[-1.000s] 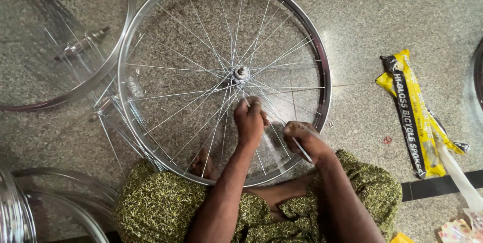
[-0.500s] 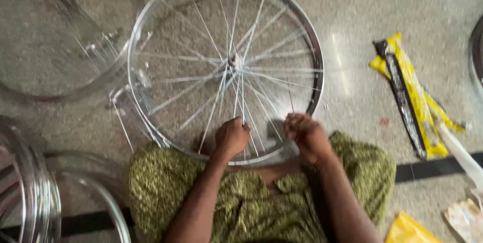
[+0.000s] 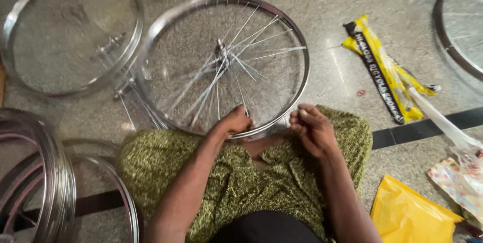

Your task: The person inserts metal spokes into a bicycle hub and threads them through a metal rim by hand while sitting on the floor.

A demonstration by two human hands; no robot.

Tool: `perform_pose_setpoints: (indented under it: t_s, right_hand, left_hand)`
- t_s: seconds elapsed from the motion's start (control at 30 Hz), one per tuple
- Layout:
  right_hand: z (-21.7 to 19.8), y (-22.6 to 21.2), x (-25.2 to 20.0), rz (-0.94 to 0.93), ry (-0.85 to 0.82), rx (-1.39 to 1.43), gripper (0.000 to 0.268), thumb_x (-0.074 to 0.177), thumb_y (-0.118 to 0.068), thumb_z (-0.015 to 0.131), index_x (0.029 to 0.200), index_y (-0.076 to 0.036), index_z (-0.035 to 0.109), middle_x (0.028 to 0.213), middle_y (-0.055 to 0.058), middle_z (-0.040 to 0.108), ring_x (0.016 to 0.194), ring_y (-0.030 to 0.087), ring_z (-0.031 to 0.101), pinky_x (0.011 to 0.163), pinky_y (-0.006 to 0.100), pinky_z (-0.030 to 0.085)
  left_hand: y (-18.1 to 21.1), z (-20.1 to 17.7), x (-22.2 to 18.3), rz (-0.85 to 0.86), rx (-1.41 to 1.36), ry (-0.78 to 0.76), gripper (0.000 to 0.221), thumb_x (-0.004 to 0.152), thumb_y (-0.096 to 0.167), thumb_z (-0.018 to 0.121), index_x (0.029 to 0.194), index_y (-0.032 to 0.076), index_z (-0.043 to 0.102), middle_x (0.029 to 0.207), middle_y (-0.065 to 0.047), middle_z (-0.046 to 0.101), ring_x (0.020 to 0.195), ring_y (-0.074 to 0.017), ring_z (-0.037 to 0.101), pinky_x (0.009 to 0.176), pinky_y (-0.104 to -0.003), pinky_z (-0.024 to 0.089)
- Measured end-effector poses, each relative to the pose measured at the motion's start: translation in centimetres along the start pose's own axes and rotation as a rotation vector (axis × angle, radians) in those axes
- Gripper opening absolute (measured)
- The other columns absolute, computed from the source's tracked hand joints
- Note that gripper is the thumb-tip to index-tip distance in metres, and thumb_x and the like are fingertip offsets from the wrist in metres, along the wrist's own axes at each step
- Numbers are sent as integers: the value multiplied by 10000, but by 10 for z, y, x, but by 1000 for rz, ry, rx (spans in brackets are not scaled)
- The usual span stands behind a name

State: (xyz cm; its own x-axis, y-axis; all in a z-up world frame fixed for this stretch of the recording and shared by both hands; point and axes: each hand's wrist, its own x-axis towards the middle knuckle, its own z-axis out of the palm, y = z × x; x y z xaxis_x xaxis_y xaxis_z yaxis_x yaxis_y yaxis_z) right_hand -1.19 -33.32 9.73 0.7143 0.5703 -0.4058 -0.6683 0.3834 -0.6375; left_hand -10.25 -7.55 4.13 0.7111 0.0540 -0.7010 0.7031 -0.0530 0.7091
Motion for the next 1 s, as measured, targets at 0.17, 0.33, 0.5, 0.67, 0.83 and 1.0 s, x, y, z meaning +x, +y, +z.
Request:
perform_pose_setpoints:
  t_s: [0.17,0.33,0.5,0.67,0.83,1.0]
  right_hand:
    - [-35,-28,-50,-130,32,50,141,1024,-18,578,1160,-10,613,1023,164,703,889,245,727,764,344,634]
    - [-62,-32,-92,-96,39,9,162,1003,-4,592,1151,-11,657,1059,213,731,911,284,749,761,346,638]
    - [-61,0,-123,36,218,-42,67,931,18,614,938,-35,655,950,149,758,790,207,744,685,330,633]
    - [-34,24,-129,4,323,-414,101,926,-24,704,863,-73,641,663,54,661,492,116,591,439,257,505]
    - [-1,19,-115,25,495,-597,49,937,-73,714,911,-66,673,641,68,634,459,125,551,370,264,451]
    - [8,29,-117,-9,556,-664,44,900,-31,680,937,-51,695,838,53,708,577,112,629,452,251,535]
  left_hand:
    - [54,38,-25,9,-386,-89,252,966,-8,635,1040,-44,397,814,-336,689,597,-348,694,403,-390,565]
    - [71,109,-51,-56,-448,-80,273,975,79,660,1105,-44,454,860,-280,650,602,-324,703,424,-384,618]
    - [78,113,-50,-101,-374,-20,220,1050,164,510,1147,53,346,841,-322,668,579,-335,678,402,-356,556]
    - [93,109,-47,-156,-357,-109,270,1026,111,545,1186,-63,414,890,-293,652,611,-298,707,434,-330,606]
    - [91,117,-39,-141,-173,-122,243,1011,129,585,1129,-63,494,840,-254,700,554,-261,675,395,-298,538]
    - [63,123,-31,-87,-229,-79,213,989,86,629,1096,-60,517,780,-172,657,529,-233,677,389,-308,565]
